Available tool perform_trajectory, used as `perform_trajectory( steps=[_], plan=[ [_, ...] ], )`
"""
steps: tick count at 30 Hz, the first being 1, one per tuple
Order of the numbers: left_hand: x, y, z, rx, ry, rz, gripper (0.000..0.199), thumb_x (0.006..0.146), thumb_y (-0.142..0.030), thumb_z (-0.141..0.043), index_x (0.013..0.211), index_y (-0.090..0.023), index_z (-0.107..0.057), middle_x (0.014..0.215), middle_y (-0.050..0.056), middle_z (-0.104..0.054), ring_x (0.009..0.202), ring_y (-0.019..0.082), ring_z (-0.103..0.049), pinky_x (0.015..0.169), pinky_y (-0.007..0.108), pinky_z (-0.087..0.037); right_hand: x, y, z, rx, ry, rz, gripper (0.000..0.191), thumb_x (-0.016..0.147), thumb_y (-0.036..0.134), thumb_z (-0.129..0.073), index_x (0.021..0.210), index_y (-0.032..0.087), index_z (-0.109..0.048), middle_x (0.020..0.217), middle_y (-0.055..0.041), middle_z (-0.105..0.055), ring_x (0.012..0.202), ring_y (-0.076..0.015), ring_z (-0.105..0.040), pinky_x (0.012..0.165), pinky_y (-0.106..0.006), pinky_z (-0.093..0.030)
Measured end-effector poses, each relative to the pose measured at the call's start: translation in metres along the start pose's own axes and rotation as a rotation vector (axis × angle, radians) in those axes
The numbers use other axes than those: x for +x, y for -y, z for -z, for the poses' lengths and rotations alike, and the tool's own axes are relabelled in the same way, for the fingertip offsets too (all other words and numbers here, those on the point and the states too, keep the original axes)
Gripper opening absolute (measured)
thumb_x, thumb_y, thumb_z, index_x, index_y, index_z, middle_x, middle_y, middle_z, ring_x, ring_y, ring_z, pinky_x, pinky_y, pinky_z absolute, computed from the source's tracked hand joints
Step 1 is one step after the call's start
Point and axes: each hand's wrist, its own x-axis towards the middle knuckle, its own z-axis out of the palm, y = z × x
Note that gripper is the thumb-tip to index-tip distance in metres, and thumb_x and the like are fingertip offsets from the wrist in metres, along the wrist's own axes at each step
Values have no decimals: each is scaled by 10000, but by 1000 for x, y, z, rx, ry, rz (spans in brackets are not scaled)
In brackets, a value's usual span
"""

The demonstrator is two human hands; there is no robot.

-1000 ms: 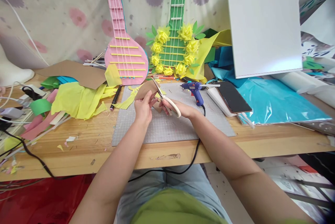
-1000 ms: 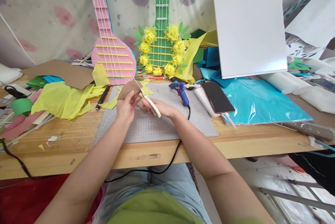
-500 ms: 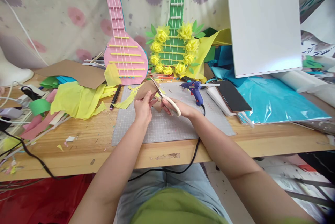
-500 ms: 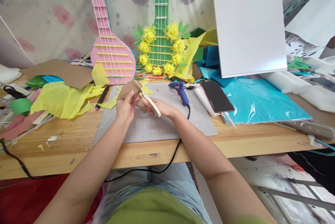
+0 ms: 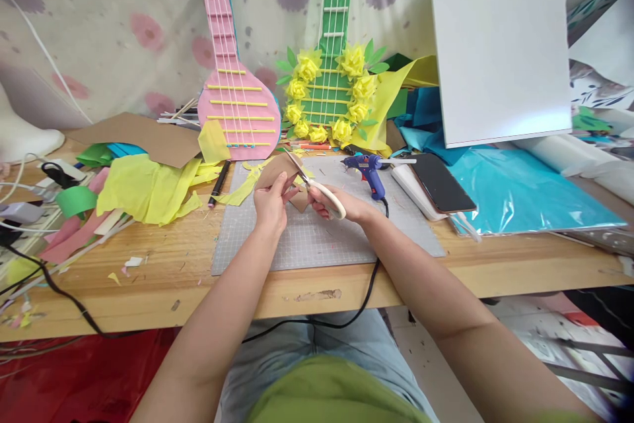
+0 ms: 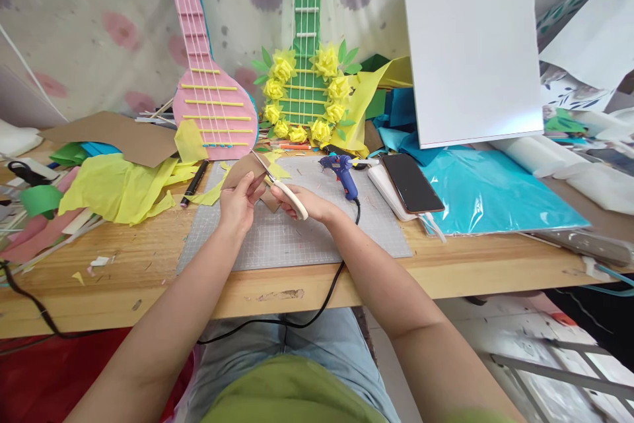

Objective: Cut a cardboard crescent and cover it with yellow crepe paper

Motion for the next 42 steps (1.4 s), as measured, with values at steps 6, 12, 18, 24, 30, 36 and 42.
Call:
perform_trajectory(
  steps=[6, 12, 18, 24, 30, 36, 42],
  plan=[
    [1, 0, 1, 2, 7, -2, 133, 655, -140, -676, 775, -108, -630, 792, 70, -688, 765, 171, -674, 585, 200, -517, 0, 0, 0, 28, 4, -19, 477, 695, 631, -549, 716, 197, -351, 532, 91, -295, 418, -32, -279, 385, -188, -221],
    [1, 0, 1, -6, 11, 1, 104, 672, -128, -658, 770, -110, -628, 785, 66, -688, 758, 170, -676, 555, 189, -512, 0, 1, 0, 54, -1, -35, 478, 679, 616, -578, 723, 202, -344, 528, 95, -289, 411, -33, -269, 377, -185, -209],
    [2, 0, 2, -10, 18, 12, 144, 665, -134, -671, 802, -116, -633, 825, 77, -694, 768, 173, -677, 606, 214, -531, -1, 0, 2, 63, 4, -41, 434, 717, 579, -564, 718, 197, -358, 521, 90, -295, 408, -36, -269, 365, -179, -210],
    [3, 0, 3, -4, 23, 26, 160, 666, -127, -667, 823, -118, -634, 844, 80, -698, 782, 173, -676, 598, 200, -531, -1, 0, 3, 61, -3, -61, 441, 714, 588, -562, 705, 189, -376, 516, 89, -296, 403, -31, -269, 357, -175, -217],
    [3, -1, 4, -10, 36, 22, 125, 672, -125, -655, 793, -113, -628, 831, 83, -695, 762, 171, -677, 566, 191, -520, -2, 1, 4, 52, -7, -57, 452, 702, 594, -571, 699, 184, -384, 505, 92, -301, 399, -27, -268, 358, -172, -218],
    [4, 0, 6, 21, 57, 49, 114, 661, -127, -657, 767, -106, -622, 826, 86, -693, 770, 183, -677, 554, 194, -518, -3, -1, 9, 23, 51, -47, 448, 736, 612, -519, 737, 176, -415, 522, 80, -325, 417, -39, -312, 380, -182, -252],
    [2, 4, 5, 71, 131, 59, 171, 641, -135, -661, 806, -107, -627, 817, 70, -692, 743, 186, -678, 472, 181, -496, -1, -6, 12, -20, 64, 6, 492, 759, 664, -420, 753, 173, -422, 565, 60, -367, 461, -57, -379, 437, -207, -318]
  ],
)
